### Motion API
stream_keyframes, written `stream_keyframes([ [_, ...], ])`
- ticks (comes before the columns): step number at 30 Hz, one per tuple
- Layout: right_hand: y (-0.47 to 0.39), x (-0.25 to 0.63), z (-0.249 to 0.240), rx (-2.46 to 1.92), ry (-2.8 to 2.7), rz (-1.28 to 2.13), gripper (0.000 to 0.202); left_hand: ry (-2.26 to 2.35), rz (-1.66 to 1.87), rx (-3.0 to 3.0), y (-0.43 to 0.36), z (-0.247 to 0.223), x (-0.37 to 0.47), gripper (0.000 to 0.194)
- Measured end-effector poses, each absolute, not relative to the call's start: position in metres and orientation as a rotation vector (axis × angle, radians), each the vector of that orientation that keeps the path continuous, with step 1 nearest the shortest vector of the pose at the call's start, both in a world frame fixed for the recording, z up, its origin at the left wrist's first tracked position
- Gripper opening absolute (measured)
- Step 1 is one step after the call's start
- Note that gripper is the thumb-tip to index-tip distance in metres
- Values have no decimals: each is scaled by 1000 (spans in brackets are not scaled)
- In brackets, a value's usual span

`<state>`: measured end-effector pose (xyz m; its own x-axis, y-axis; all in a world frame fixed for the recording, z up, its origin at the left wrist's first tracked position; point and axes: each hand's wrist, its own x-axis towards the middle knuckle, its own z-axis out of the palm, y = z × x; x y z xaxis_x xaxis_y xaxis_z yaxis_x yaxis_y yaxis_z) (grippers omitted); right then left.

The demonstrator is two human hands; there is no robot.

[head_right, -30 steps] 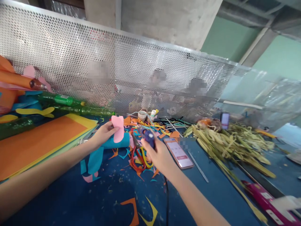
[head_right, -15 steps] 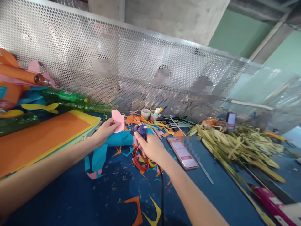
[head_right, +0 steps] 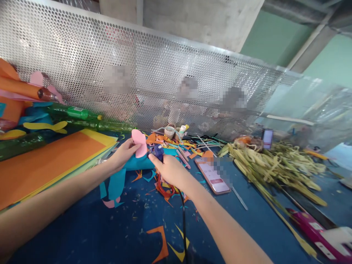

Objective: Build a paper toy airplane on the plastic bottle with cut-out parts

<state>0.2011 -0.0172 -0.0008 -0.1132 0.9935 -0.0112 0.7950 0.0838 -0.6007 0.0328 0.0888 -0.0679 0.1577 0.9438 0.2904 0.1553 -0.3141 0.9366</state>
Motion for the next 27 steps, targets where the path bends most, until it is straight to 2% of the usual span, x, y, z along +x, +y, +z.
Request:
stream_keyframes([
  [11,-13,221,-5,-1821,-1850,729,51,1077,1225,1649,87,-65,34,25],
  [18,-10,207,-4,-1775,-1937,725,59,1066,1232,1675,87,-66,33,27],
  [27,-14,227,-2,-1784,-1805,776,50,1075,1223,1684,91,-70,33,27],
])
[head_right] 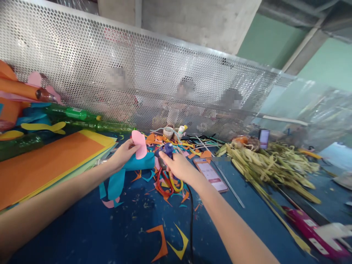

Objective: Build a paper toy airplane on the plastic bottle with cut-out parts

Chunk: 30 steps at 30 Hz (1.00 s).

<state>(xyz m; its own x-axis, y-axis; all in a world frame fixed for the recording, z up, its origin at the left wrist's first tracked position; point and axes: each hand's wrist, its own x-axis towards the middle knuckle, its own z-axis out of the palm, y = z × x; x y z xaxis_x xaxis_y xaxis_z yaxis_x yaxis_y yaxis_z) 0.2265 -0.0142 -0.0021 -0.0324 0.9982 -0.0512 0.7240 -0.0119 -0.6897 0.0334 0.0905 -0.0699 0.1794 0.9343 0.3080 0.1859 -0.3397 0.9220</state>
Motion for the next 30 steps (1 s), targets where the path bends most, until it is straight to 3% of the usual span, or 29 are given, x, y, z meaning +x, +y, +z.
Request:
stream_keyframes([
  [3,-20,234,9,-1805,-1872,636,50,1070,1227,1684,92,-73,33,28],
  [7,-20,259,22,-1830,-1994,4,38,1073,1235,1695,92,-72,33,26],
  [10,-14,286,11,-1813,-2110,-238,33,1082,1227,1697,90,-69,33,26],
  [19,-1,307,-70,-1815,-2349,-84,53,1110,1211,1710,90,-69,32,26],
  [24,11,294,-59,-1708,-2251,-65,31,1072,1201,1729,88,-66,31,27],
  [30,36,246,-22,-1421,-2080,77,33,888,1146,1787,85,-64,34,26],
])
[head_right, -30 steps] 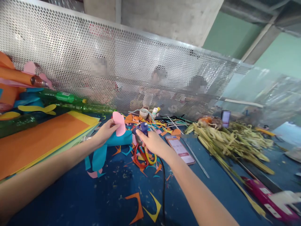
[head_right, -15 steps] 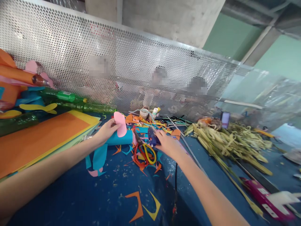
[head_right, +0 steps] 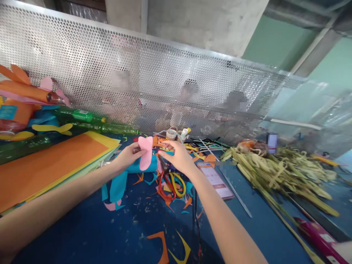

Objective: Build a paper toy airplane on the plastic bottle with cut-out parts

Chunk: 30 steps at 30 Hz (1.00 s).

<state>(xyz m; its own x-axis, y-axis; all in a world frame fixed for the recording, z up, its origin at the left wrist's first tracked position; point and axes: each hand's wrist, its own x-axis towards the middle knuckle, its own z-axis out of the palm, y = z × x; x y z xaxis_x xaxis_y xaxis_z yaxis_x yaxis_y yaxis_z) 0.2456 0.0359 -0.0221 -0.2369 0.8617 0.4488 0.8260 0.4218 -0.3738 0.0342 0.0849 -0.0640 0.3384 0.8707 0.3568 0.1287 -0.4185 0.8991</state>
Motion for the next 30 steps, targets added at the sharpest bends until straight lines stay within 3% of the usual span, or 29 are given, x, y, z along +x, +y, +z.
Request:
stream_keyframes([
  [7,52,212,-21,-1249,-2050,220,10,823,1117,1868,82,-61,35,18],
  [18,61,253,-28,-1184,-1965,497,11,893,1031,2097,80,-64,31,30],
  [30,53,231,-34,-1228,-2192,198,15,946,1048,2083,80,-66,32,34],
])
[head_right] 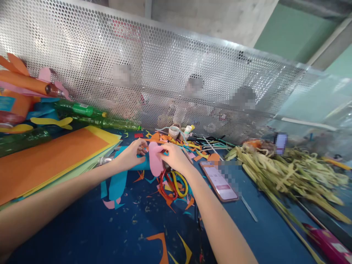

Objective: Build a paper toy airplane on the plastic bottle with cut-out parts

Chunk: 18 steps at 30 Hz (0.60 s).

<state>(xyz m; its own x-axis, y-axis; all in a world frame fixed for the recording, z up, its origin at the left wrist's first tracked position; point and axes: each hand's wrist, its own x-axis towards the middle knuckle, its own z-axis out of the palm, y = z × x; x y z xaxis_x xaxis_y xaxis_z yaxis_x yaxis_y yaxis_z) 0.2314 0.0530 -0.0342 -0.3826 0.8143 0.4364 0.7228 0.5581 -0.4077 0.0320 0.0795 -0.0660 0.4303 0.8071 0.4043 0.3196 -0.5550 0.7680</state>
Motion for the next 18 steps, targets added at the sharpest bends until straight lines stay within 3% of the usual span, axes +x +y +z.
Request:
stream_keyframes([
  [7,56,230,-41,-1292,-2226,75,12,926,1063,2115,83,-69,31,35],
  [18,51,224,-35,-1371,-2241,22,3,927,1032,2214,85,-68,31,21],
])
